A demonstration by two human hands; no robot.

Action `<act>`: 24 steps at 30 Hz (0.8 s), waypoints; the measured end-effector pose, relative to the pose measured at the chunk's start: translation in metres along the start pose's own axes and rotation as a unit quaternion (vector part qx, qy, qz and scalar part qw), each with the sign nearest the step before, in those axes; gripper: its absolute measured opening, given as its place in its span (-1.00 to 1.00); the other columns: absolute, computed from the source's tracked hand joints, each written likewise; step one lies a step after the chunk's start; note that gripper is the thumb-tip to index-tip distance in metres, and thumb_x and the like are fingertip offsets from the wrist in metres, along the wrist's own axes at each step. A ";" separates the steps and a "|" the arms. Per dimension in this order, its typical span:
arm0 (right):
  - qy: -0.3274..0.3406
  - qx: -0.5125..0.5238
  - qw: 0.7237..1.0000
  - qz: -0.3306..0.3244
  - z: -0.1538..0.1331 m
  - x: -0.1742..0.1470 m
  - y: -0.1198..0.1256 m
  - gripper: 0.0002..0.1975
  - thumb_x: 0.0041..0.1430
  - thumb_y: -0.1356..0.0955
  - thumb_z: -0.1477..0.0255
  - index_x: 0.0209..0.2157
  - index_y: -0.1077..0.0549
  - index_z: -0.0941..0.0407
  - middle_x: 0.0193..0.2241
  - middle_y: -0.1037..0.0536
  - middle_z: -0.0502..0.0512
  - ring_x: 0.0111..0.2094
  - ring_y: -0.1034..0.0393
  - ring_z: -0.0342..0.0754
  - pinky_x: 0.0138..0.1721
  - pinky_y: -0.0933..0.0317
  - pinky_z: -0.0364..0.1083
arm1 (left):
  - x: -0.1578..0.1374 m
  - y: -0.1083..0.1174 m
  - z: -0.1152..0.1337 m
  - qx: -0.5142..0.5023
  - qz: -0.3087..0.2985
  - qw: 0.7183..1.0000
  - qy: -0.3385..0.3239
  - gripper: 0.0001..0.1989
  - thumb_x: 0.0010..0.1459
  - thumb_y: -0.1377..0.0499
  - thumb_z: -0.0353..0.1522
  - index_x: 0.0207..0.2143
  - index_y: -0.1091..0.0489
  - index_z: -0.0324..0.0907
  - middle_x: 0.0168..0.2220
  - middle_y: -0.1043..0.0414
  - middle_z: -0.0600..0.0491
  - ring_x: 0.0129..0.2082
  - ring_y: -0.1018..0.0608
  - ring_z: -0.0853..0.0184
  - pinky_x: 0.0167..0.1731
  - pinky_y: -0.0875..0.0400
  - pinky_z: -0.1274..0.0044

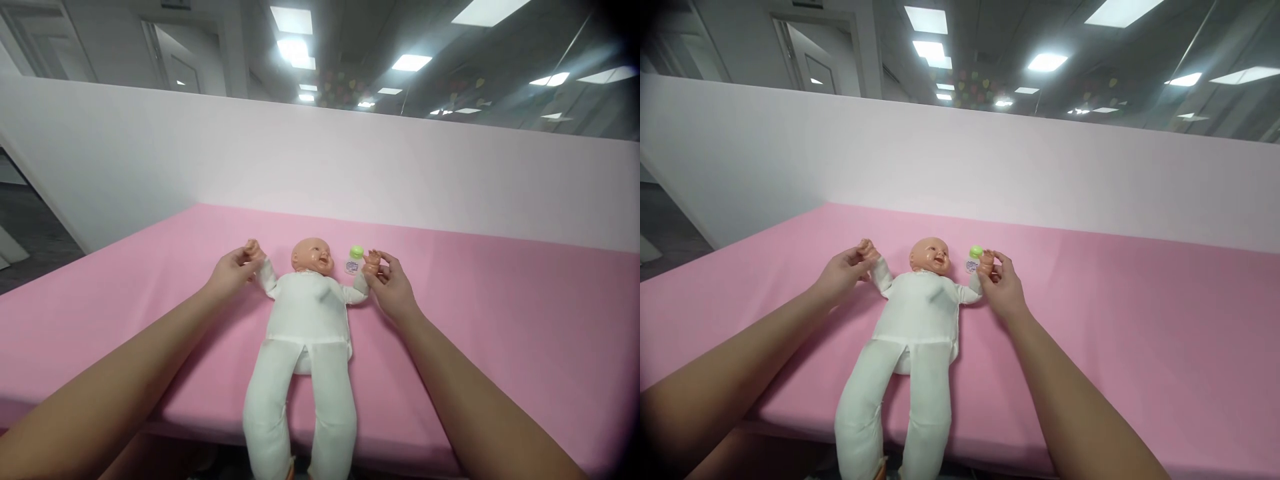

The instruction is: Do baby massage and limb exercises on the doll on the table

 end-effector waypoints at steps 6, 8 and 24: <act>0.069 0.017 0.969 -0.236 -0.048 -0.034 -0.056 -0.61 0.23 -0.51 0.28 0.08 -0.55 -0.03 0.06 -0.61 0.13 0.05 -0.49 0.12 0.07 -0.38 0.10 | -0.039 -0.057 0.037 0.198 -0.185 0.952 -0.140 -0.53 0.21 -0.31 -0.15 0.15 -0.54 -0.03 -0.03 -0.56 0.00 -0.28 -0.57 0.30 -0.28 -0.47 0.50; 0.060 -0.006 0.956 -0.286 -0.048 -0.040 -0.064 -0.65 0.19 -0.53 0.30 0.03 -0.61 -0.04 0.02 -0.63 0.11 0.03 -0.50 0.13 0.06 -0.38 0.11 | -0.050 -0.071 0.043 0.256 -0.249 0.914 -0.193 -0.55 0.25 -0.27 -0.20 0.18 -0.52 -0.01 0.07 -0.50 -0.02 -0.17 -0.58 0.27 -0.20 -0.49 0.51; -0.046 0.138 0.966 -0.215 -0.018 -0.017 -0.038 -0.68 0.10 -0.58 0.25 -0.10 -0.65 0.01 0.12 -0.58 0.14 0.15 -0.46 0.19 0.15 -0.36 0.14 | -0.026 -0.046 0.024 0.181 -0.170 0.962 -0.110 -0.48 0.23 -0.27 -0.14 0.22 -0.44 -0.02 0.03 -0.51 -0.03 -0.35 -0.54 0.34 -0.34 -0.46 0.50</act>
Point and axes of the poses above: each hand's wrist, its own x-axis towards the middle knuckle, its own y-axis out of the back of the hand, z = x × y, the point moved 8 cm from there along x, towards the middle knuckle
